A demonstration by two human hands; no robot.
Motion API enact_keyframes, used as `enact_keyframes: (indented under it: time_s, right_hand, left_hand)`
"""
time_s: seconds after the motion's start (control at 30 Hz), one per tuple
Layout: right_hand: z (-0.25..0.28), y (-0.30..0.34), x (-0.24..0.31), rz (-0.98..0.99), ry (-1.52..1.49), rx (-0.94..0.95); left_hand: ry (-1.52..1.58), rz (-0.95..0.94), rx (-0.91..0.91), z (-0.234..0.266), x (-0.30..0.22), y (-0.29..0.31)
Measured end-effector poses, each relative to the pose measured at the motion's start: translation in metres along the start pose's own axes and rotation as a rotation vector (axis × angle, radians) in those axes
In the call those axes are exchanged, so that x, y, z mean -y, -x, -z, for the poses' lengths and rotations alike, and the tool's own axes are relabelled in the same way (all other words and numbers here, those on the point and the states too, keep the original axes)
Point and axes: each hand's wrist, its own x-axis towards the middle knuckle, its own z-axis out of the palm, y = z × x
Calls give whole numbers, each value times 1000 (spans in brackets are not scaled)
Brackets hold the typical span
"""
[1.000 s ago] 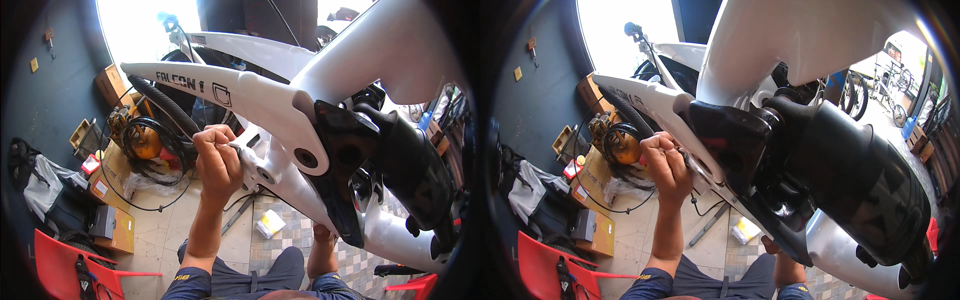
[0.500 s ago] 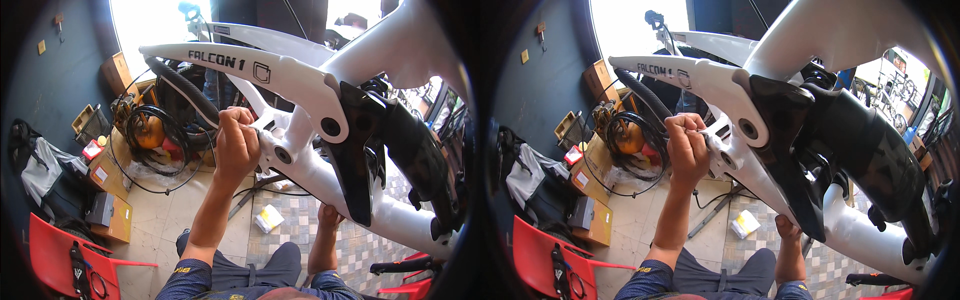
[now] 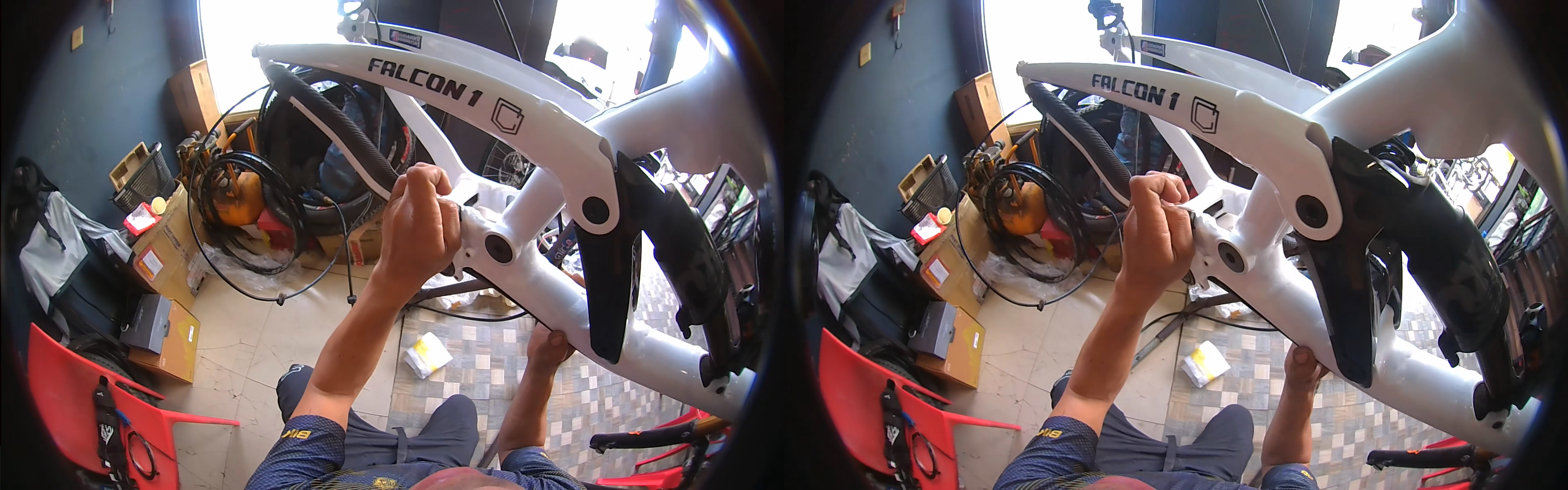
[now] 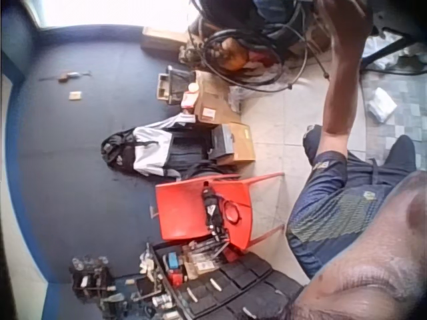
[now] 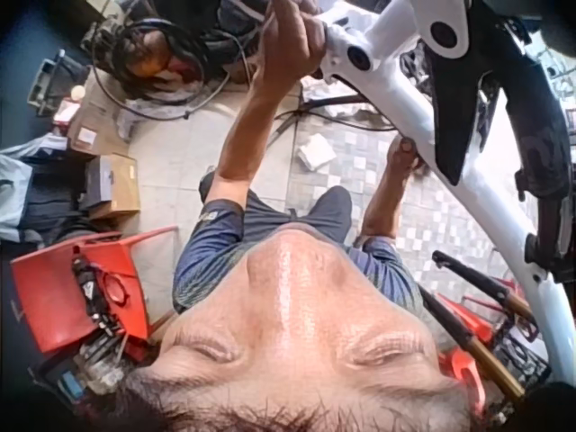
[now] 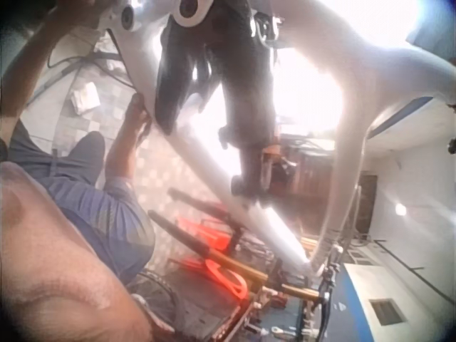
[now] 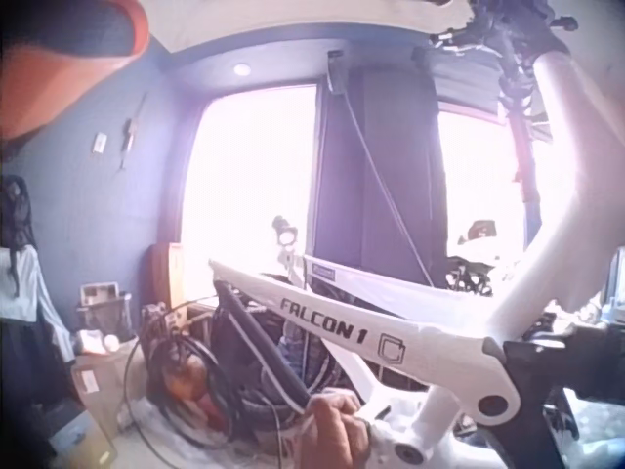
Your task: The person assembles a white bicycle frame mounted on a repair stand. They route cables through the frame, attach a black component to the downtube using an Allen key, and secure it with a screwdriver.
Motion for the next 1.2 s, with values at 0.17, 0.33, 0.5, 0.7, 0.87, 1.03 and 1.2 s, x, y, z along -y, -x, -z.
enact_keyframes:
  time_s: [0.17,0.33,0.5,0.7,0.87,1.03,1.2]
  right_hand:
    - [-3,0,3,1,-46,-21]
    - [-13,-3,9,9,-89,-12]
    - [-16,-8,7,29,-110,13]
    - [-24,-23,6,150,-61,17]
    - [-15,-16,14,100,317,-40]
    - [0,-1,61,-165,314,45]
    - [16,11,91,-633,-441,110]
  left_hand:
    - [-4,-8,-4,-1,1,1]
    - [11,-5,-7,2,0,0]
    - [2,-8,-26,1,-2,-2]
    - [-21,1,-44,0,-4,-7]
    - [7,-10,-48,1,-5,-7]
    - [45,110,70,5,-15,-9]
    - [-24,239,225,22,-25,-26]
